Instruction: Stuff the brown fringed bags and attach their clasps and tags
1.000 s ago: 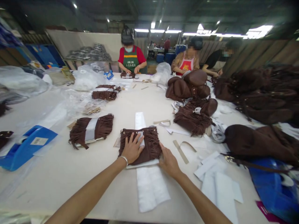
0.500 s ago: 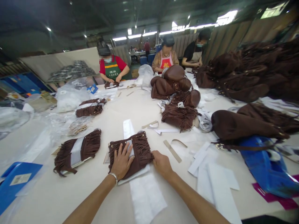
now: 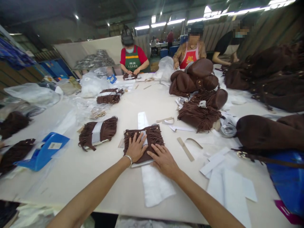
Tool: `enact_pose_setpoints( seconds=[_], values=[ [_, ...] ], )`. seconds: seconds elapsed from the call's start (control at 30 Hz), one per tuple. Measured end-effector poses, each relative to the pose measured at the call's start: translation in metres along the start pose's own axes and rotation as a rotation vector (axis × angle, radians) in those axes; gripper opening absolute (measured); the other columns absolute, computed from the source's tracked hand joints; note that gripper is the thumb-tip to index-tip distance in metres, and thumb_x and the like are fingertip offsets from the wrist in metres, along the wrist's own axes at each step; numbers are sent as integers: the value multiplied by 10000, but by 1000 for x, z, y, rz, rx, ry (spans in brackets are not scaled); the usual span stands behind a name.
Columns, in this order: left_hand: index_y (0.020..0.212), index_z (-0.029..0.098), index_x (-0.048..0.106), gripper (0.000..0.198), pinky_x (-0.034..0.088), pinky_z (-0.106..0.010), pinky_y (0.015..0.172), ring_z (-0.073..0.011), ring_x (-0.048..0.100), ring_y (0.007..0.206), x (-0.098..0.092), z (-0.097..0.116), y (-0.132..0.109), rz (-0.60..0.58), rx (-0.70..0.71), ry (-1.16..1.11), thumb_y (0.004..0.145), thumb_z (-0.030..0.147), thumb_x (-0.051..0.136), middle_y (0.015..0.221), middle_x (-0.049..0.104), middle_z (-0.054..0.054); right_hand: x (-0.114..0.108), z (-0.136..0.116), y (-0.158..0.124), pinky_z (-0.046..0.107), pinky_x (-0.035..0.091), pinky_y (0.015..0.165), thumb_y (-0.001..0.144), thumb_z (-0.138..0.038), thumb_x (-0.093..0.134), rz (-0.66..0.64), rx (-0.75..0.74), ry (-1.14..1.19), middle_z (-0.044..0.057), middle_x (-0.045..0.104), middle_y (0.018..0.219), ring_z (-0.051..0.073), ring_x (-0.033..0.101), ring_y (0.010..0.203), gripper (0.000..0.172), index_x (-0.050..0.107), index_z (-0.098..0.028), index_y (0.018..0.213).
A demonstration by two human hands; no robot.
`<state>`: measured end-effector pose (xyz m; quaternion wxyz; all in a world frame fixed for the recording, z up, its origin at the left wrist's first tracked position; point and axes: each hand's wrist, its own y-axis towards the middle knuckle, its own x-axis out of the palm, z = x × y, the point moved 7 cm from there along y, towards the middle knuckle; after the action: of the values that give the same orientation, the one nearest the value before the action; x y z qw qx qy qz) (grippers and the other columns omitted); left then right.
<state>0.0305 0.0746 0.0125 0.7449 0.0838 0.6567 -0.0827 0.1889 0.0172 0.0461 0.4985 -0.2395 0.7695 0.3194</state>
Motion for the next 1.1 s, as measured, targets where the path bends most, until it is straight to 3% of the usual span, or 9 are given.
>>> enact_pose_setpoints(
  seconds=[0.13,0.3,0.47,0.6,0.77,0.97,1.1],
  values=[
    [1515,330,96,629,180,-664,1109,-352,34,1466,-3,-5,-4,-62,43,-70,959,561,280,1612,70,-27,11,13,16,459,322,1051,869,-440,619,-17,90,38,87,478,1412,286,397,1289,433,578,-302,1278],
    [1515,326,81,870,106,-625,1139,-358,-31,1464,-8,-5,-23,-162,186,-156,826,750,400,1613,-1,-56,9,11,15,468,317,1066,858,-391,639,-49,143,22,82,446,1447,293,371,1321,489,537,-297,1327],
    [1518,217,-55,1203,46,-681,1107,-423,-109,1438,-2,-1,-35,-265,231,-157,661,836,520,1589,-125,-145,1,-32,-32,499,283,1108,904,-340,564,-33,93,-61,151,262,1553,309,256,1409,664,296,-181,1490],
    [1515,168,-57,1352,40,-724,1076,-472,-127,1418,4,4,-34,-316,245,-98,547,798,645,1572,-174,-177,28,-73,-77,472,367,1068,920,-356,555,-171,-119,-77,131,394,1493,296,378,1352,540,411,-210,1420],
    [1518,170,-21,1259,68,-738,1065,-477,-90,1423,7,4,-33,-313,233,-72,604,684,675,1579,-161,-169,48,-78,-85,420,468,957,924,-164,542,-148,-213,-202,149,602,1285,254,572,1167,335,555,-155,1259],
    [1520,190,16,1200,87,-721,1078,-459,-67,1433,5,2,-34,-268,224,-92,626,597,705,1590,-119,-164,40,-88,-93,447,406,1040,841,-482,655,-251,-235,-110,153,468,1436,303,460,1293,592,510,-157,1314],
    [1519,194,18,1180,86,-728,1071,-466,-59,1431,7,1,-34,-279,227,-103,639,591,696,1591,-107,-168,47,-91,-102,406,452,977,878,-229,633,-194,-296,-194,134,592,1307,282,552,1191,308,588,-143,1171]
  ],
)
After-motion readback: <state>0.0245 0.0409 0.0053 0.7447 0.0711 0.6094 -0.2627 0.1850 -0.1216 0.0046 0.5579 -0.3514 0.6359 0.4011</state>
